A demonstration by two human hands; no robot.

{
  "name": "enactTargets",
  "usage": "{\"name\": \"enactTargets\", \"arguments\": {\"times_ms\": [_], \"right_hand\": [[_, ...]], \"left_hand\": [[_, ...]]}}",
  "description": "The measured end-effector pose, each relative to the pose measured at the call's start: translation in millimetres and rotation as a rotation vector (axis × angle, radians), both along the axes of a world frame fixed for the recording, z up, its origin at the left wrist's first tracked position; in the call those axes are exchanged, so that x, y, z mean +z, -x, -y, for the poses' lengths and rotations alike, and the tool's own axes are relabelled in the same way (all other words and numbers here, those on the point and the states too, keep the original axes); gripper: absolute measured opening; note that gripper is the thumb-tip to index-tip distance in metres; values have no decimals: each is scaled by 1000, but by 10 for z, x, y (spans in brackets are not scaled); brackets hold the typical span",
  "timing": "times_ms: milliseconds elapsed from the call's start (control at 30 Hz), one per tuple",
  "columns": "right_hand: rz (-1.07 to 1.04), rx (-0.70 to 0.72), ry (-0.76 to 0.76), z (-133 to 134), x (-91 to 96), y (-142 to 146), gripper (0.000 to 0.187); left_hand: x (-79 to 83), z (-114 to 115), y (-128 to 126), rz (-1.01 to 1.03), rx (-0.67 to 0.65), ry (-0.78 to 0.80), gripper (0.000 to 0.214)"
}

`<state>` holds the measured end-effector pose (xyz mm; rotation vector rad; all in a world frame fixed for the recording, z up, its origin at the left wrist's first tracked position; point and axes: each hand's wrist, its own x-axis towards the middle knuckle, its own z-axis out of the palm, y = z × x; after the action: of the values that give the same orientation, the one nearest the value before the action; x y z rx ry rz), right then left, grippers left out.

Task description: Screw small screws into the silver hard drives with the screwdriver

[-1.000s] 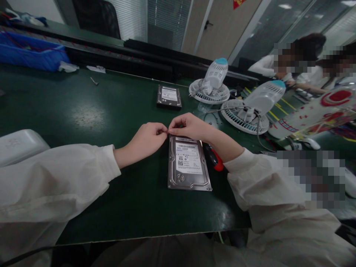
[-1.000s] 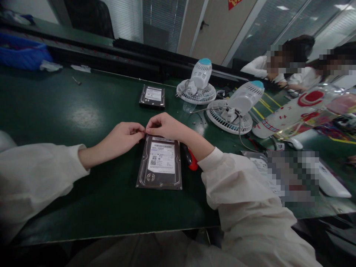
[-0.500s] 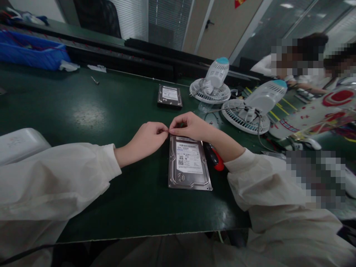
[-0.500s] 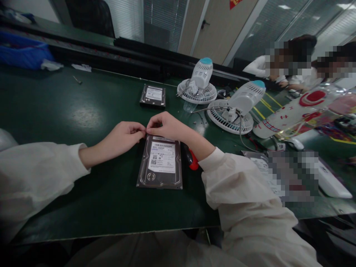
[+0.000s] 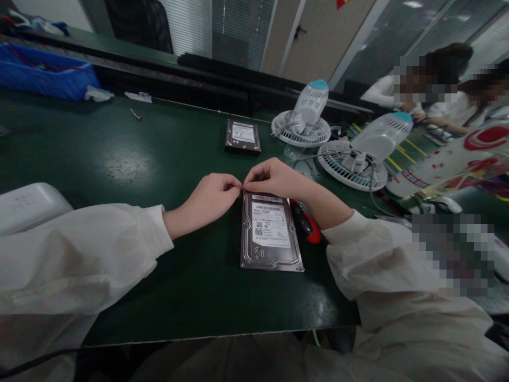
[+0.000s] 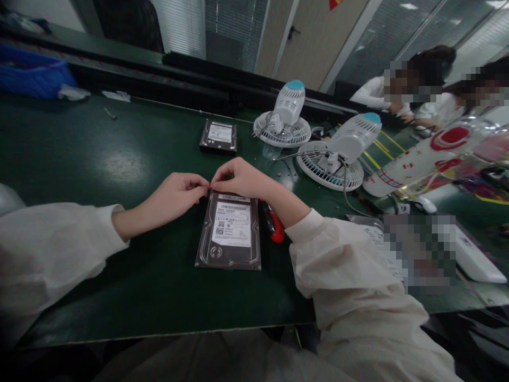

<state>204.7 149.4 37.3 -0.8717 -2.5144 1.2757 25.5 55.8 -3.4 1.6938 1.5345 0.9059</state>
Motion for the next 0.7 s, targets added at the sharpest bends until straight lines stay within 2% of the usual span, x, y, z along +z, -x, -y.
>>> {"name": "enactTargets", "arguments": {"times_ms": [233, 367, 533, 633, 700], "right_hand": [[19, 2, -30, 6, -1, -6, 22], [44, -23, -99, -9, 55, -11, 21], [105, -164, -338, 15, 331, -128, 16], [225, -208, -449, 130, 560, -357, 14], [335, -207, -448, 256, 691, -570, 18]], "left_hand": [[-1, -6, 5, -16, 11, -13, 22], [10, -4, -2, -2, 10, 0, 22], [17, -11, -16, 0, 12, -11, 22], [16, -11, -8, -7, 17, -1, 23], [19, -6, 0, 11, 19, 15, 24]]}}
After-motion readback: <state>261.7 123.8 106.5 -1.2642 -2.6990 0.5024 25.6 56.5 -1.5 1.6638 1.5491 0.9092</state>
